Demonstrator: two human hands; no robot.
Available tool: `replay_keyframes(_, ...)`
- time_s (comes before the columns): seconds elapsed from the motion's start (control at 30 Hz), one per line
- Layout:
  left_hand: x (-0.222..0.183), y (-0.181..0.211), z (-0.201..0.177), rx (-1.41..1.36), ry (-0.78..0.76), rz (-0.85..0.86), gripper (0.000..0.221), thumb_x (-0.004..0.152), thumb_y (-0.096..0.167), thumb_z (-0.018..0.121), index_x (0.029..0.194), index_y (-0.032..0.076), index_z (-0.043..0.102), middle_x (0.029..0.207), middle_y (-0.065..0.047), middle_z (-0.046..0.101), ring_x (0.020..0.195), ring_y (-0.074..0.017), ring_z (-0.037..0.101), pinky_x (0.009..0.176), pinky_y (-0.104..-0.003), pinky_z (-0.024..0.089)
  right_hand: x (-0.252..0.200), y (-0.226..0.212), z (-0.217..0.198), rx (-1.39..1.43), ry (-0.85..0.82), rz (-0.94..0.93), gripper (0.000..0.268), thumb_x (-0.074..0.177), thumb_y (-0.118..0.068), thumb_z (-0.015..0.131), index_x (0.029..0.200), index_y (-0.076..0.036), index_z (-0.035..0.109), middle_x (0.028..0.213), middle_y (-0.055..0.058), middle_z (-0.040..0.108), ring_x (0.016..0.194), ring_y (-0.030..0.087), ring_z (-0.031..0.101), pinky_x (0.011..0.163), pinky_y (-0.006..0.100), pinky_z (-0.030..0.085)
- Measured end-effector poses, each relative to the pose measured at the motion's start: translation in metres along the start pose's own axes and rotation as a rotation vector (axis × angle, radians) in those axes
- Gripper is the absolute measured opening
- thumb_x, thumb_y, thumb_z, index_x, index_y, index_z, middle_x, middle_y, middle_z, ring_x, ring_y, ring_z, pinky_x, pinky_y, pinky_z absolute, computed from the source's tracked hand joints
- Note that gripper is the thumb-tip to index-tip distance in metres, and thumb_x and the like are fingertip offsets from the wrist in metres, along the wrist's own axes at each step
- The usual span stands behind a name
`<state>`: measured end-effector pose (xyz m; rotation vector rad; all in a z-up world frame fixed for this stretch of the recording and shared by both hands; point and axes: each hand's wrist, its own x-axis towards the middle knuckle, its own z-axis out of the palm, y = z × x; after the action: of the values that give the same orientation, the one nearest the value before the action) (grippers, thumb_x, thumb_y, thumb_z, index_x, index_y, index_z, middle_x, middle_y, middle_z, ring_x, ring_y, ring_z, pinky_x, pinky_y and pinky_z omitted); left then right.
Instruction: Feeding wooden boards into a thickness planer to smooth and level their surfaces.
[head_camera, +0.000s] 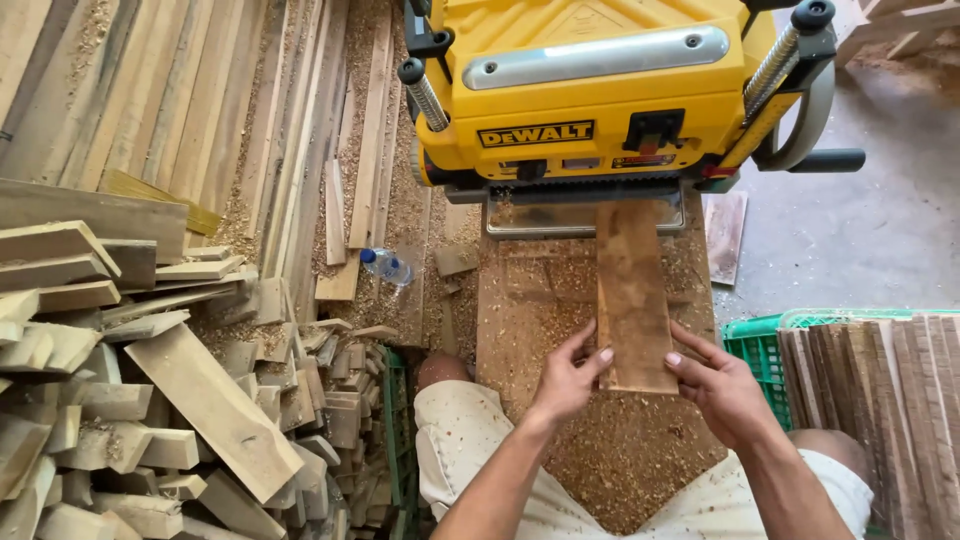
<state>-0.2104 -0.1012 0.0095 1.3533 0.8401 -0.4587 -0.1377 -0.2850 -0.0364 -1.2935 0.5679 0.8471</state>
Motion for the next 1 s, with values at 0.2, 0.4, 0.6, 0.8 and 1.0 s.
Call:
replay_keyframes(0.2, 0.016, -0.019, -0.006, -0.142, 0.02, 0.129, 0.065, 0.094, 0.017, 0.066, 0.156, 0.016, 0.047, 0.117, -0.008, 0.068, 0.107, -0.0236, 0.067, 0.098, -0.041, 0.063, 0.006, 0.018, -0.007, 0.037, -0.011, -0.28, 0.046, 0.087, 0.006, 0.066, 0.133, 0.002, 0.063, 0.124, 0.018, 0.068, 0.11, 0.03, 0.065, 0.096, 0.044, 0.056)
replay_keyframes(0.4, 0.003, -0.013, -0.004, 0.312, 0.055, 0.191, 0.11, 0.066, 0.052, 0.074, 0.161, 0.026, 0.026, 0.166, -0.016, 0.029, 0.153, -0.0347, 0.034, 0.116, -0.068, 0.032, 0.002, 0.022, -0.005, -0.735, -0.103, -0.532, 0.063, 0.085, -0.015, 0.07, 0.146, -0.009, 0.053, 0.168, 0.01, 0.028, 0.138, 0.036, 0.054, 0.107, 0.047, 0.056)
replay_keyframes(0.6, 0.074, -0.072, -0.011, 0.307, 0.134, 0.422, 0.075, 0.088, 0.03, 0.073, 0.156, 0.025, 0.041, 0.159, -0.017, 0.037, 0.137, -0.0359, 0.051, 0.104, -0.061, 0.052, 0.073, 0.058, -0.015, -1.1, -0.012, -0.864, 0.056, 0.091, -0.014, 0.067, 0.145, -0.01, 0.055, 0.159, 0.02, 0.044, 0.128, 0.041, 0.059, 0.105, 0.055, 0.054)
replay_keyframes(0.8, 0.159, -0.092, -0.012, 0.487, 0.216, 0.778, 0.067, 0.085, 0.021, 0.081, 0.145, 0.002, 0.056, 0.136, -0.025, 0.058, 0.129, -0.0437, 0.058, 0.11, -0.045, 0.05, 0.119, 0.044, -0.01, -1.089, 0.114, -1.037, 0.045, 0.089, -0.016, 0.077, 0.132, -0.01, 0.072, 0.136, 0.021, 0.064, 0.123, 0.042, 0.065, 0.101, 0.042, 0.057)
replay_keyframes(1.0, 0.179, -0.039, -0.006, 0.497, 0.163, 0.673, 0.064, 0.094, 0.025, 0.071, 0.151, 0.002, 0.051, 0.145, -0.025, 0.052, 0.135, -0.0446, 0.053, 0.111, -0.048, 0.048, 0.192, 0.035, -0.014, -1.147, 0.281, -1.27, 0.049, 0.087, -0.016, 0.079, 0.136, -0.01, 0.072, 0.13, 0.02, 0.067, 0.12, 0.041, 0.066, 0.101, 0.043, 0.057)
